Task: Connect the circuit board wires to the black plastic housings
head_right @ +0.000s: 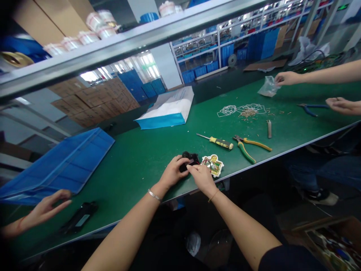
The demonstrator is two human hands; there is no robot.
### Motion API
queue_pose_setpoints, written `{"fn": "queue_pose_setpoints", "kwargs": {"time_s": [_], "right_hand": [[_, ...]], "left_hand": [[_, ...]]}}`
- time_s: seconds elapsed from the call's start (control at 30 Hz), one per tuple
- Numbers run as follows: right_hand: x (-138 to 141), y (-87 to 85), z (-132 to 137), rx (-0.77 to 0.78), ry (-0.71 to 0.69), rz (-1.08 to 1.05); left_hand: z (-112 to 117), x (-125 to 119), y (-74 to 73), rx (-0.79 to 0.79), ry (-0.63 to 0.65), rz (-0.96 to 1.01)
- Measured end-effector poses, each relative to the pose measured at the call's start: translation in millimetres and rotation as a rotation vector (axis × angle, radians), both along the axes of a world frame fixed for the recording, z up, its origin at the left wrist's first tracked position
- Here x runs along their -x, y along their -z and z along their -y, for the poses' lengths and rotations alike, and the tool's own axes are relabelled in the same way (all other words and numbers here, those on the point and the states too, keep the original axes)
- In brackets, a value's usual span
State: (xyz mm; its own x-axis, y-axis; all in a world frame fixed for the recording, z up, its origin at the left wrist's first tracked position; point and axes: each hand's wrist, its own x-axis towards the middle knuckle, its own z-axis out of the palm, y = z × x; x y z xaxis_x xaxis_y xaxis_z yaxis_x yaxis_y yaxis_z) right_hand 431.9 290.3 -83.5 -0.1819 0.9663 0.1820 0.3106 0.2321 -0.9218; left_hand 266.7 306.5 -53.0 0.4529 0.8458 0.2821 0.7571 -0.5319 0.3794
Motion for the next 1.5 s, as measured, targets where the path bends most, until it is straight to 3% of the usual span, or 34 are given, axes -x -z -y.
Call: {"fn": "queue_pose_setpoints", "kwargs": {"time_s": [0.17,0.33,0.47,0.6,0.7,0.87,1.0,1.1,1.2,1.33,1.5], "right_hand": [[-5,-1.0,0,-0.009,-0.037,-0.005],[-11,-9.0,6,-0.064,-0.058,0.168],[-5,-10.4,11,-0.109,-0.021,0.284],[5,-15.5,17,-0.159,0.031,0.38],[12,-17.2,15,-0.191,0.075,0.432],[19,-12.9,1,-0.135,0.052,0.261],[25,-10.1,-2,-0.03,0.122,-0.031],[29,-6.1,0,-0.044,0.201,-0.158],[30,0.2,2,-0.051,0.247,-0.203],[31,5.4,0,-0.064,0.187,-0.231],[28,4.5,0,-0.091,0.179,-0.253]], "left_hand": [[-3,2,-1.0,-0.022,0.02,-0.057],[0,5,7.1,-0.04,-0.091,0.028],[5,-4,-0.5,-0.064,-0.186,0.113],[5,-15,-15.2,-0.063,-0.294,-0.127],[-2,-14,-15.4,-0.098,-0.347,-0.337],[-21,-16,-7.6,-0.246,-0.351,-0.497],[-24,-28,-8.9,-0.367,-0.307,-0.551],[-27,-29,-5.8,-0.373,-0.288,-0.547],[-33,-22,0.8,-0.4,-0.265,-0.54],[-38,-17,8.2,-0.429,-0.233,-0.499],[-39,-16,6.6,-0.418,-0.222,-0.479]]}}
